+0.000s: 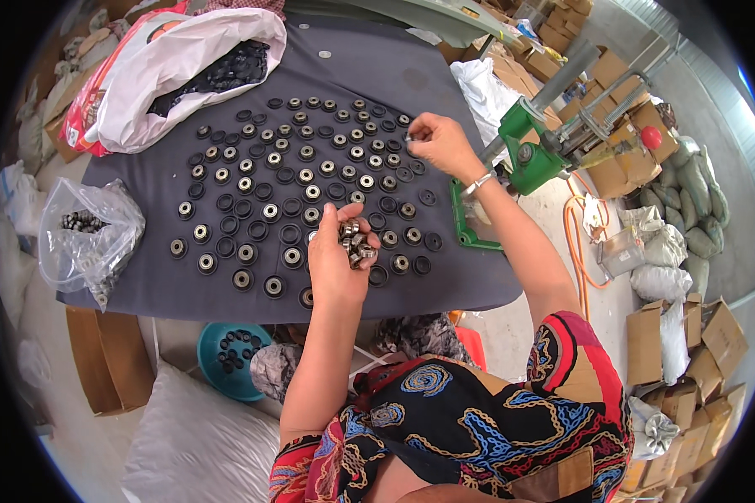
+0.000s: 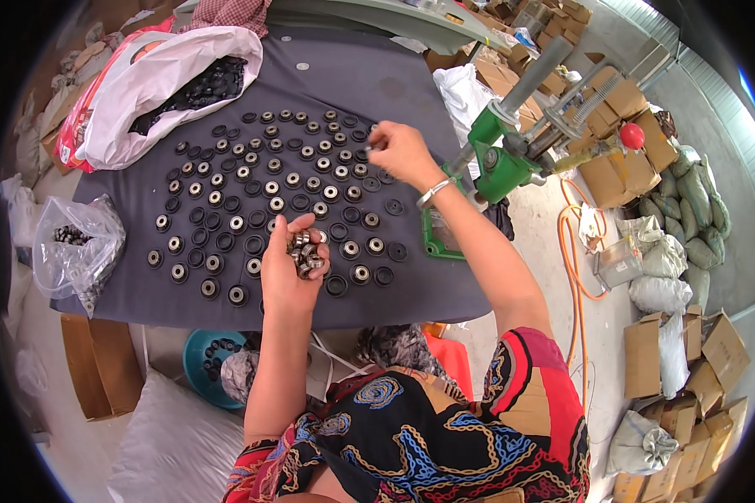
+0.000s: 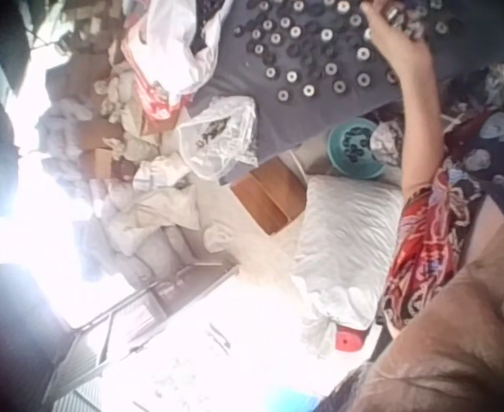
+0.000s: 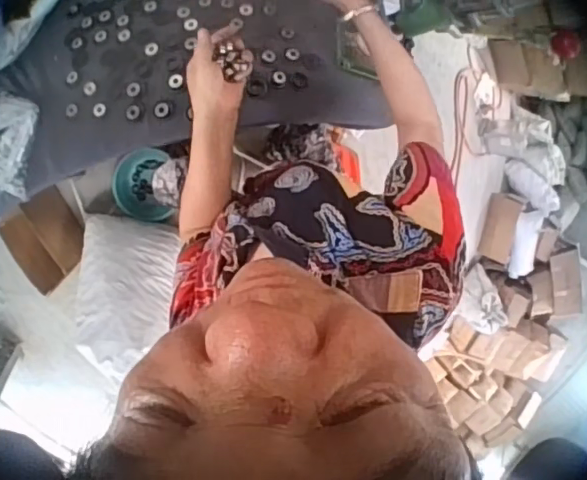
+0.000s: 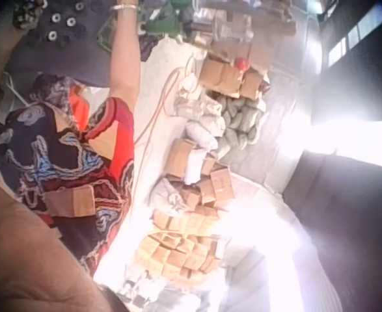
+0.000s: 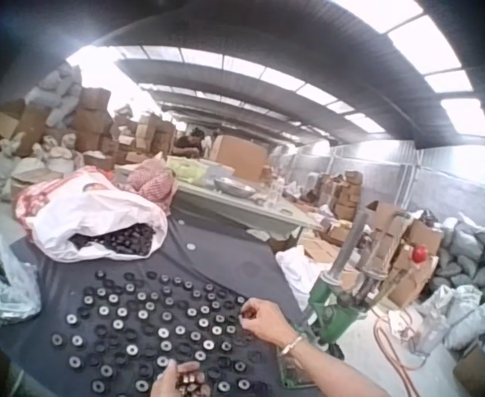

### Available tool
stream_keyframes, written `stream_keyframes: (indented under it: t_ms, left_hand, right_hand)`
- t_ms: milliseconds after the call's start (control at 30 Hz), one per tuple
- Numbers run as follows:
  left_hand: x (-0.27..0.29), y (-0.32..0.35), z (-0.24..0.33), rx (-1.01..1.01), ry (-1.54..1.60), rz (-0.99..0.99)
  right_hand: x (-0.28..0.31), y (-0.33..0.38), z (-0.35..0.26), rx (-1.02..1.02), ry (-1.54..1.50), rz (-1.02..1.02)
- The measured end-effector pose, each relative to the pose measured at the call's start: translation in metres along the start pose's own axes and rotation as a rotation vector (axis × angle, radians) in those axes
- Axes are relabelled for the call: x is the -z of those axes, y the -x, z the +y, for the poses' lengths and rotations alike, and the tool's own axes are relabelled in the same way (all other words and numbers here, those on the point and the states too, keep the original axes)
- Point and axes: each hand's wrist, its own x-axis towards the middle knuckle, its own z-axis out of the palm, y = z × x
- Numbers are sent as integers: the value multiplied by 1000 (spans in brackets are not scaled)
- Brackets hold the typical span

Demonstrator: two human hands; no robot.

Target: The person sits at a table in a workshop and assembles snap fasteners by hand. They pick up black rubber washers and metal studs, place them together, and arrange the assembled units on a gray cloth. The person also uses a wooden mallet to tap the fasteners on the table to ensure they are properly set.

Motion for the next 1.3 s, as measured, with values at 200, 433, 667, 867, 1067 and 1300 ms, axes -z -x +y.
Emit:
stream_keyframes:
  t_ms: [200,433,667,867,1067,1300]
  left_hand:
    - [3,-3,3,0,45,19]
    - [3,-3,3,-16,37,24]
    - [3,-3,4,-15,41,28]
    - [4,-4,3,-16,40,18]
    - [5,-4,3,-16,32,13]
    - [5,-2,4,-31,33,1]
  right_hand:
    - [-21,-15,72,-192,154,15]
    - [-34,-25,97,-162,224,-15]
    - [-35,-30,94,-191,252,-48]
    - [-34,-21,83,-217,285,49]
    - [-35,-16,60,-252,377,-24]
    - [-40,-18,69,-199,435,-1]
